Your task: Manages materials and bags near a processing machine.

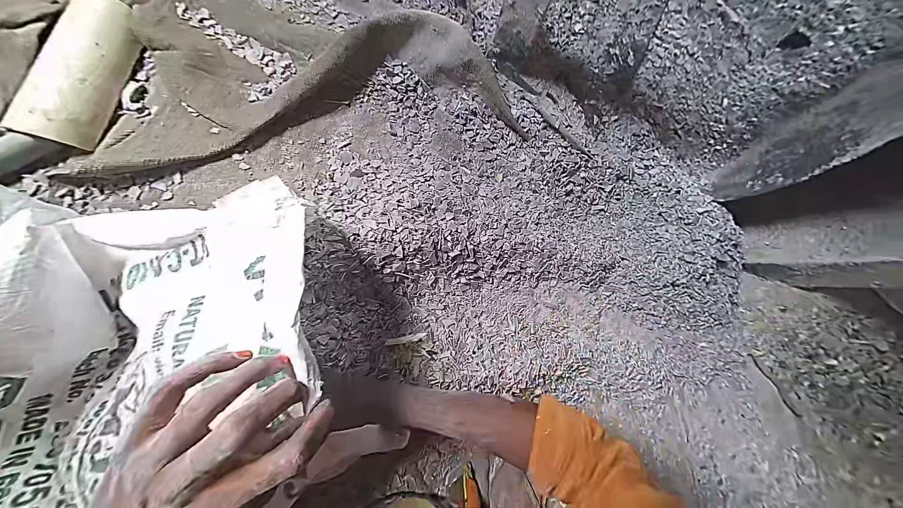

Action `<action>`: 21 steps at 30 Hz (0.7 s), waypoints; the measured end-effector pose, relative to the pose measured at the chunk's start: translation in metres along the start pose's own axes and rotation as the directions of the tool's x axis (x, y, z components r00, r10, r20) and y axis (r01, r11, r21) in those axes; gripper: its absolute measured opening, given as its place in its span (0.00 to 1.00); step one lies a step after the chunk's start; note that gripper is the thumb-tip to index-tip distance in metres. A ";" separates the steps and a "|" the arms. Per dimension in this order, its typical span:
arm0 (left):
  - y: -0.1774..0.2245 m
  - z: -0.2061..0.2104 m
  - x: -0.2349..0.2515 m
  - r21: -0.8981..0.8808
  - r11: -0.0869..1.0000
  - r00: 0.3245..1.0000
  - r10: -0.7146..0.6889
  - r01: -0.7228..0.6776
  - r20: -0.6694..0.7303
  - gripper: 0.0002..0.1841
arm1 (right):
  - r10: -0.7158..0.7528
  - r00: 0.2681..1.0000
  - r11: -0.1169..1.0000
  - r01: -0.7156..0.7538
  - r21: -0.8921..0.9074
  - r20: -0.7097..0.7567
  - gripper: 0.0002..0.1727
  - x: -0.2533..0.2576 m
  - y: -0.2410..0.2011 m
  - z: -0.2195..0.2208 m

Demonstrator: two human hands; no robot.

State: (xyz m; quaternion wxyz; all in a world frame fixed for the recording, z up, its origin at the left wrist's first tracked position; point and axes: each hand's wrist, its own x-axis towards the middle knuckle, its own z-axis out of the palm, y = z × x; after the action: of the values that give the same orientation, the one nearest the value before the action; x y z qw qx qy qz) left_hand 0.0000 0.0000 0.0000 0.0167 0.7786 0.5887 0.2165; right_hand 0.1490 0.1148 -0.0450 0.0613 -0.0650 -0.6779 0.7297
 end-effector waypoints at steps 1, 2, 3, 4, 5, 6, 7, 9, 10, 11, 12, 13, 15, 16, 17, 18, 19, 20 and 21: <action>0.001 0.003 -0.002 -0.014 1.000 1.000 -0.014 0.014 0.013 0.13 | -0.079 0.989 0.987 0.060 -0.146 -0.125 0.11 -0.002 0.011 -0.014; 0.002 0.008 -0.005 -0.035 0.999 0.999 -0.036 0.037 0.019 0.13 | -0.125 0.963 0.960 0.056 -0.273 -0.240 0.13 -0.017 0.026 -0.041; 0.002 0.014 -0.009 -0.051 0.997 0.998 -0.063 0.064 0.021 0.13 | -0.191 0.904 0.910 0.017 -0.415 -0.382 0.14 -0.041 0.041 -0.078; -0.001 0.022 -0.015 -0.065 0.994 0.996 -0.088 0.090 0.021 0.14 | -0.231 0.826 0.823 -0.116 -0.556 -0.514 0.13 -0.075 0.049 -0.123; -0.006 0.033 -0.022 -0.079 0.991 0.995 -0.104 0.104 0.008 0.15 | -0.267 0.726 0.690 -0.316 -0.651 -0.634 0.14 -0.117 0.053 -0.172; -0.012 0.044 -0.031 -0.092 0.990 0.994 -0.112 0.111 -0.010 0.16 | -0.289 0.614 0.543 -0.527 -0.654 -0.734 0.17 -0.164 0.049 -0.219; -0.020 0.057 -0.041 -0.107 0.988 0.994 -0.110 0.107 -0.021 0.16 | -0.295 0.488 0.425 -0.703 -0.571 -0.821 0.21 -0.213 0.040 -0.261; -0.043 0.089 -0.074 -0.109 0.992 0.996 -0.075 0.069 -0.046 0.18 | -0.267 0.179 0.313 -0.913 -0.261 -0.947 0.28 -0.297 0.017 -0.322; -0.048 0.095 -0.082 -0.105 0.992 0.997 -0.075 0.072 -0.024 0.19 | -0.240 0.010 0.321 -0.943 -0.089 -0.971 0.30 -0.326 0.012 -0.340; -0.048 0.094 -0.080 -0.094 0.992 0.997 -0.083 0.083 0.005 0.18 | -0.191 -0.136 0.358 -0.932 0.060 -0.972 0.32 -0.346 0.013 -0.352; -0.041 0.087 -0.068 -0.091 0.992 0.996 -0.090 0.091 0.020 0.17 | -0.133 -0.244 0.416 -0.894 0.170 -0.961 0.34 -0.354 0.019 -0.359; -0.036 0.081 -0.059 -0.090 0.991 0.995 -0.093 0.095 0.028 0.16 | -0.088 -0.302 0.456 -0.859 0.231 -0.949 0.37 -0.353 0.026 -0.358; -0.034 0.079 -0.045 -0.074 0.995 0.997 -0.072 0.073 0.013 0.16 | -0.023 -0.301 0.526 -0.814 0.244 -0.953 0.39 -0.327 0.029 -0.342; -0.035 0.082 -0.041 -0.073 0.995 0.998 -0.066 0.066 0.003 0.16 | -0.008 -0.270 0.578 -0.787 0.216 -0.963 0.37 -0.309 0.028 -0.333; -0.035 0.086 -0.039 -0.071 0.996 0.998 -0.060 0.060 0.008 0.16 | 0.016 -0.219 0.624 -0.760 0.181 -0.976 0.34 -0.292 0.030 -0.321; -0.037 0.090 -0.040 -0.061 0.997 0.998 -0.053 0.054 0.026 0.17 | 0.053 -0.154 0.658 -0.738 0.151 -0.987 0.31 -0.276 0.032 -0.307; -0.038 0.093 -0.038 -0.058 0.997 0.997 -0.050 0.053 0.055 0.17 | 0.095 -0.059 0.684 -0.721 0.108 -0.994 0.28 -0.256 0.032 -0.290; -0.039 0.095 -0.039 -0.060 0.997 0.996 -0.051 0.056 0.078 0.18 | 0.156 0.064 0.714 -0.697 0.068 -0.986 0.26 -0.233 0.029 -0.270; -0.036 0.094 -0.037 -0.077 0.995 0.994 -0.052 0.059 0.098 0.19 | 0.231 0.208 0.745 -0.666 0.035 -0.950 0.25 -0.211 0.023 -0.248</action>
State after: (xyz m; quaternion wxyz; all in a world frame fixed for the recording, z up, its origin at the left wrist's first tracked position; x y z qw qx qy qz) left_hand -0.0074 -0.0016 -0.1072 0.0821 0.7701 0.5995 0.2017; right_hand 0.4010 0.3187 -0.0835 0.1912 -0.6674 -0.5997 0.3979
